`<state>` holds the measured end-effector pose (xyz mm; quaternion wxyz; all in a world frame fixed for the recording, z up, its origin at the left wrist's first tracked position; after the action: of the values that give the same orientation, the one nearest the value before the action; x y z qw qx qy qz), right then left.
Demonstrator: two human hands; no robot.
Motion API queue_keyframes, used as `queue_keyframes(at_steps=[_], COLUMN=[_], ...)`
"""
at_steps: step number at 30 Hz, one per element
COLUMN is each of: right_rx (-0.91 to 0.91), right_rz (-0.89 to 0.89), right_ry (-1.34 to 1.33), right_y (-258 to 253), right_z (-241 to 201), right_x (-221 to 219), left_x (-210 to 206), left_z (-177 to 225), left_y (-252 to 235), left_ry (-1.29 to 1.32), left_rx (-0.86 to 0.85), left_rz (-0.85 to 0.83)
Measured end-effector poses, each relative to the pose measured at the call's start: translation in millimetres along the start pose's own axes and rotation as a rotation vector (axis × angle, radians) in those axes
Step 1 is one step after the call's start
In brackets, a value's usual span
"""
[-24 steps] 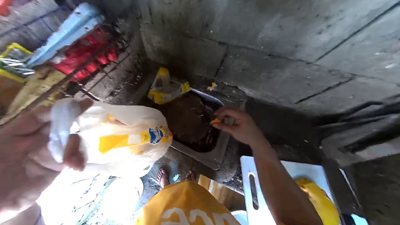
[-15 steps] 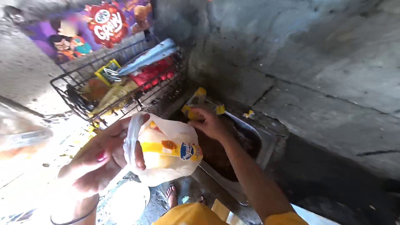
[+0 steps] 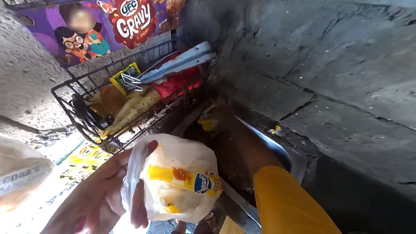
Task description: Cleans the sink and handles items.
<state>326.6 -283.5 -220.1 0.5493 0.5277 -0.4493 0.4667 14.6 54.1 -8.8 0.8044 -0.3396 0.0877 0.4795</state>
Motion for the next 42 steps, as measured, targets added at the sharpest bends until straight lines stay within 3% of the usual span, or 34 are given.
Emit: queue_keyframes(at_steps=[3,6,10,14,16,18,20,23,27,30,34,36,38,40,41,42], right_rx=[-0.099,-0.131,-0.176,0.147,0.267,0.318,0.382,0.439,0.597,0.703,1.047,1.224,1.281,1.19,1.007,0.709], right_rz=[-0.146,-0.149,0.057,0.427,0.519,0.507,0.383,0.168,-0.016,-0.237,-0.524,-0.636,-0.665,-0.618,-0.594,-0.523], right_ry=[-0.013,-0.115,-0.774,-1.465,-1.785,-1.935,-1.776,-1.247,-0.652,-0.387,-0.335,-0.393,-0.556,-0.977,-1.198,-1.365], right_y=[0.8,4.5,69.6,186.1,244.5,289.4,312.8,313.2,294.0,310.3,341.3,355.0,359.8,341.1,318.3,287.6], right_z=[-6.7,12.0,28.7,2.8,-25.0,-58.5,-87.9,-115.4,-143.6,-171.1,-204.6,-208.0,-196.2,-175.0,-164.4,-154.1], right_x=[-15.0,-24.4,29.2,97.7,114.9,109.6,83.4,62.2,35.8,25.0,9.0,22.7,48.6,67.6,66.5,57.1], left_x=[2.4,6.9,8.7,-4.0,-17.8,-31.6,-44.2,-59.4,-81.2,-98.4,-88.6,-74.3,-64.6,-57.4,-54.5,-51.4], left_z=[6.2,9.2,1.9,-11.5,-17.0,-22.5,-23.3,-15.4,-4.0,-3.4,5.6,12.8,16.8,17.6,17.8,17.5], left_y=[4.3,8.3,7.6,-9.0,-21.5,-31.1,-35.6,-25.9,14.2,51.2,93.2,117.0,138.5,158.5,167.5,176.1], left_ry=[-0.007,0.024,0.02,-0.015,-0.023,-0.043,-0.041,-0.075,-0.095,-0.108,-0.2,-0.228,-0.253,-0.344,-0.401,-0.451], left_rx=[0.051,0.07,0.027,-0.032,-0.042,-0.056,-0.057,-0.074,-0.089,-0.027,-0.065,-0.069,-0.064,-0.065,-0.065,-0.068], left_rz=[0.021,-0.004,-0.04,-0.015,0.021,0.038,0.037,0.036,0.025,0.055,0.297,0.378,0.459,0.542,0.572,0.596])
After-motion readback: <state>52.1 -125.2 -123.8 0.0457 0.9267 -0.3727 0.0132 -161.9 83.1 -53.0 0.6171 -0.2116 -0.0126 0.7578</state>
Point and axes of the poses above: each hand's wrist, its own y-axis away from the middle knuckle, its own x-axis out of the back of the hand, z = x × y, the point moved 3 cm from there along -y, towards the middle knuckle, and after that the axes turned 15 degrees about -x, right-handed, at the moved point
